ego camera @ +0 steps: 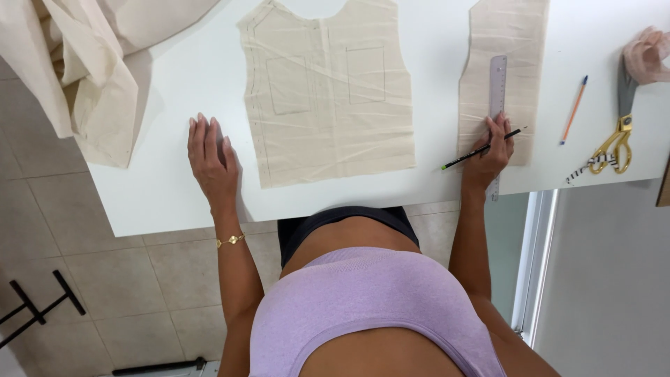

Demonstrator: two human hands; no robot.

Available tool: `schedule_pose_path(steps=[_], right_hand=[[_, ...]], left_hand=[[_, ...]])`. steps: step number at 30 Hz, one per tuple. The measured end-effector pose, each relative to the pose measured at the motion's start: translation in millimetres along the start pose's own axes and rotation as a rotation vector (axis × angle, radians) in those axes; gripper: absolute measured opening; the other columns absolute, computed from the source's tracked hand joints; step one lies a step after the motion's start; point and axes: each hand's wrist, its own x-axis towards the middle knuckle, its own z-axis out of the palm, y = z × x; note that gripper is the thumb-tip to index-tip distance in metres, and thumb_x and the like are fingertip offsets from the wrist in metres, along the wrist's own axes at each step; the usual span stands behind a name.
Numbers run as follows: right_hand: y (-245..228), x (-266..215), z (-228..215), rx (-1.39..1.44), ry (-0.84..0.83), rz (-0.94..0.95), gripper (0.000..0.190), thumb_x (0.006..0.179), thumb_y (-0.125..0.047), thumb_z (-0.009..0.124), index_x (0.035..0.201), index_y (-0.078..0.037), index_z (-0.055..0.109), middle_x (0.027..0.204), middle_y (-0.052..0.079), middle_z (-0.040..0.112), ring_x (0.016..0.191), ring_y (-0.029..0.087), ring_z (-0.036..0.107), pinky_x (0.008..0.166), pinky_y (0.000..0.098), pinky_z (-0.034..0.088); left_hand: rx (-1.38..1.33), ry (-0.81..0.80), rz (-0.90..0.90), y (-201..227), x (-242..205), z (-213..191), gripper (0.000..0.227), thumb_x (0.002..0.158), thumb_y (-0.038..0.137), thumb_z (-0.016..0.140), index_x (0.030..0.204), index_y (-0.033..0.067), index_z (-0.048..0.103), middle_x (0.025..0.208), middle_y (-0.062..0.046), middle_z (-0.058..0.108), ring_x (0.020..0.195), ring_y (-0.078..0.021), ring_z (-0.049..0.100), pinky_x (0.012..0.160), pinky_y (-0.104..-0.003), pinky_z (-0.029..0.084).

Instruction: The person uses a ruler and pencil to draw straight lines and markings on a piece of light-colored fabric laid on a white table. They reposition the ruler multiple times to extend lines across the fabric. Later, they fold the fabric and smooth it out on the table.

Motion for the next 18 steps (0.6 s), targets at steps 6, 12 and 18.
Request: schedule_pose_path(steps=[6,12,18], right_hand=[[-18.4,21.9,0.5,0.006,0.044,0.065,0.029,0.12,-0.025,0.054,0.134,-0.009,0.074,0.136,0.014,0.077,0.122,0.034,0.071,0.108,0.0466,0.049],[-58.6,60.4,23.8,0.39,-0.028,0.091,0.056,0.124,-0.026,0.037,0.112,0.0,0.085,0.107,0.009,0.061,0.072,0.02,0.058,0.065,0.0324,0.058],[-49.7,105.5,56.0,-0.016,-0.406,0.213,0.031,0.122,-0.028,0.07,0.103,-0.005,0.063,0.083,0.007,0.07,0.067,0.022,0.063,0.061,0.0417,0.051]], left_hand=[[-0.063,0.031,-0.059,-2.4,5.1,4.9,0.039,0.119,0.029,0.056,0.149,0.0091,0.07,0.159,-0.012,0.059,0.151,-0.0349,0.05,0.124,-0.052,0.042],[-0.184,0.113,0.01,-7.3,42.3,45.3,0.04,0.114,0.041,0.066,0.141,0.0127,0.075,0.148,-0.008,0.067,0.14,-0.0312,0.06,0.117,-0.047,0.044],[-0.479,-0.092,0.004,33.9,124.0,61.1,0.042,0.116,0.022,0.068,0.155,0.0102,0.058,0.155,-0.008,0.062,0.145,-0.0276,0.054,0.123,-0.047,0.052]])
